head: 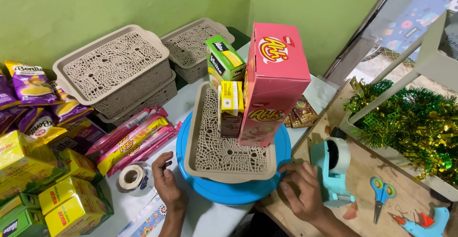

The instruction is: Assembling a snack bouquet by arranging and taping various snack boxes and packets into a basket.

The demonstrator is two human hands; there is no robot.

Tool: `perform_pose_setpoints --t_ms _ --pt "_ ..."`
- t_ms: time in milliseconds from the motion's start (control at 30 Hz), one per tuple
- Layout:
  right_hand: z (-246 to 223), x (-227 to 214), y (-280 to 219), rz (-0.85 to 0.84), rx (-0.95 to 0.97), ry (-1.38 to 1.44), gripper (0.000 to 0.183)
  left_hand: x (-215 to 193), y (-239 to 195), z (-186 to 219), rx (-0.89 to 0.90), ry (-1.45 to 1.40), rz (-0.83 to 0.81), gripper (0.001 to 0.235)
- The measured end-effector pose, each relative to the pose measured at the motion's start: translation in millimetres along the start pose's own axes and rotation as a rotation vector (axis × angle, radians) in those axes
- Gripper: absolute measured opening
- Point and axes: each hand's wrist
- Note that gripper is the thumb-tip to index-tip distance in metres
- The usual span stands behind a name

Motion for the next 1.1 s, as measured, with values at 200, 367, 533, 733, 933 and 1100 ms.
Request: perform_pose_setpoints --t_ms 200,367,533,733,933,1100 --pt "20.2 3.7 -7.7 -0.11 0.288 -0.161 0.062 -0.3 -0.2 -0.8 0.021 0.0 0.021 0.056" --pt "20.0 5.6 -6.6 -0.155 0.312 -0.109 0.064 -0.4 0.7 -0.9 0.025 0.015 0.021 0.056" --pt "23.6 4.6 -2.8 -0.227 0.403 -0.046 0.067 0.3 -0.1 -2.3 0.026 0.024 0.009 0.058" --pt "20.8 3.3 -1.8 -0.242 0.438 -0.01 0.064 0.3 -0.9 -0.6 0.033 -0.002 0.011 0.053" --pt "26.3 5.4 -3.2 -0.215 0.428 -0.024 0.068 0.8 -0.6 0.9 0.042 -0.008 0.008 0.054" --pt "17.0 4.8 0.0 -0.19 0.385 -0.029 0.073 0.3 -3.7 -4.6 0.052 0.006 -0.007 0.064"
Point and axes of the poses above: each hand's wrist, its own y-axis towards the middle knuckle, its own x-axis out of the palm, z = x × y, and after that the axes turned 9 degrees about x, right-handed
